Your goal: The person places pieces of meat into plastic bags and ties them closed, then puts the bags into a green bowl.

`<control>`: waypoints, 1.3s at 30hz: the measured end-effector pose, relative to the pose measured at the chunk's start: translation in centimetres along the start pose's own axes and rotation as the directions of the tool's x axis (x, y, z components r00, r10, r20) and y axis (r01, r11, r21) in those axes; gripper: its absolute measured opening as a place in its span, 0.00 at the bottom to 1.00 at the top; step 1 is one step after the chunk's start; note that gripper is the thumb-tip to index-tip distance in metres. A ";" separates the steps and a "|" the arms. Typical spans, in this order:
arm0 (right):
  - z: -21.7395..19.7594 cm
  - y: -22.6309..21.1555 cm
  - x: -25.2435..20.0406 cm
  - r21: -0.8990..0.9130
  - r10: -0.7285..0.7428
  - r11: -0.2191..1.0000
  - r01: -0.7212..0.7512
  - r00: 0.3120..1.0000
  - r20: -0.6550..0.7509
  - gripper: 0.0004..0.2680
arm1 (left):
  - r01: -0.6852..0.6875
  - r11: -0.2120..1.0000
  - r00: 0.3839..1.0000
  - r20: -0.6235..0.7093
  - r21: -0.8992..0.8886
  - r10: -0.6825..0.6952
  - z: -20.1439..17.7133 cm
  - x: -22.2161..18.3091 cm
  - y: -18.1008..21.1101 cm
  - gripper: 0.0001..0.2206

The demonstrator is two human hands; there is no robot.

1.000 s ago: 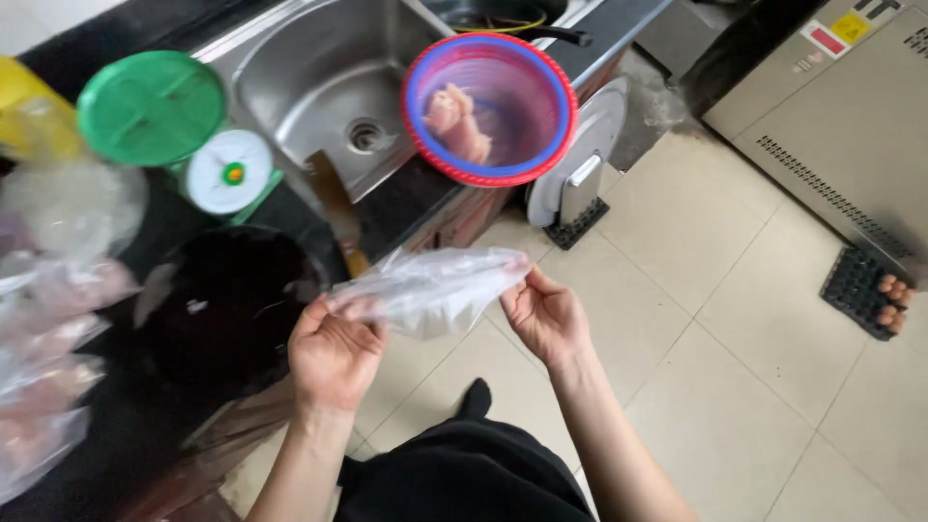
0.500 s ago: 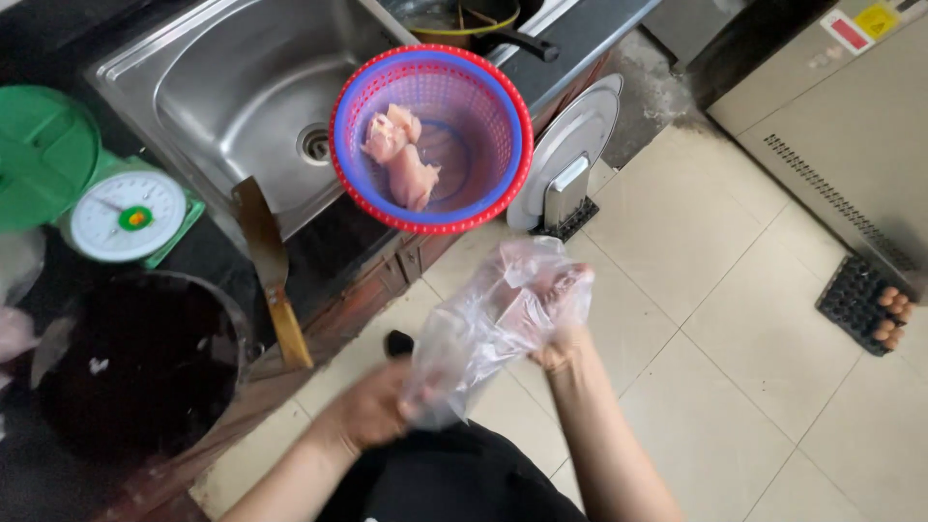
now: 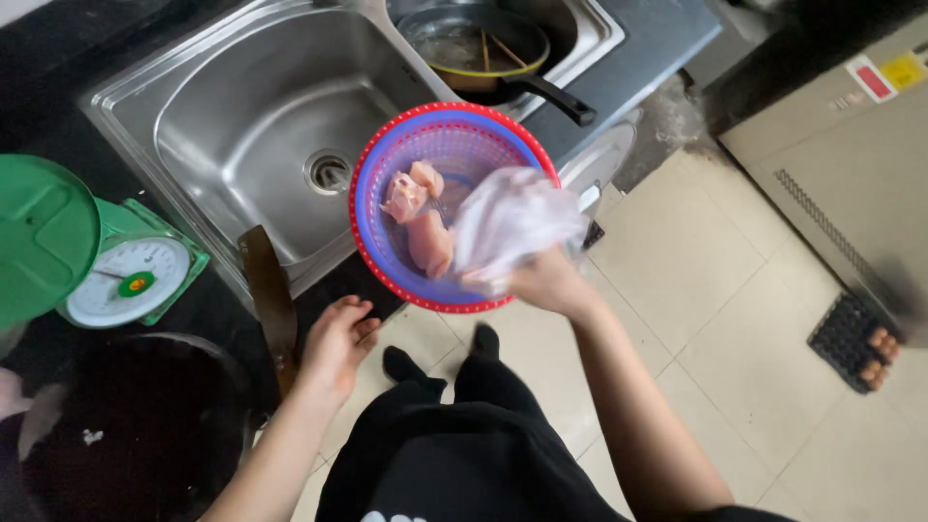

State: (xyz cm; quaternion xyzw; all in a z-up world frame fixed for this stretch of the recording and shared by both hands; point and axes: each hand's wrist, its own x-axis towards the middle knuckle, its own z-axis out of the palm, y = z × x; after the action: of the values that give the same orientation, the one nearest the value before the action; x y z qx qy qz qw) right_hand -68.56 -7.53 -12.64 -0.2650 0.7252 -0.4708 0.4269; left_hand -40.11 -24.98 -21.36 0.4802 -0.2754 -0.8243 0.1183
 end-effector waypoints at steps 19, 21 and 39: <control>11.4 0.6 18.7 -0.882 -0.122 0.441 0.164 0.985 0.122 0.26 | -0.279 0.927 0.922 -0.201 0.250 0.331 8.8 0.3 -1.7 0.37; 11.5 1.0 18.8 -0.859 -0.244 0.477 0.186 0.967 0.074 0.29 | -0.296 0.920 0.910 -0.218 0.256 0.353 8.9 -0.1 -1.7 0.38; -2.2 -9.8 10.2 0.721 -0.774 0.595 0.355 0.496 0.395 0.07 | -0.538 0.790 0.810 -0.081 0.292 0.581 15.0 -2.7 0.7 0.20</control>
State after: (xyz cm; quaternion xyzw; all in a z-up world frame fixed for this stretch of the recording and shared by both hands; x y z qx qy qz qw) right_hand -75.66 -18.66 -7.07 -0.5156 0.2089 -0.6436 0.5256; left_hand -51.68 -19.17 -13.22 0.4549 -0.4985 -0.6662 0.3174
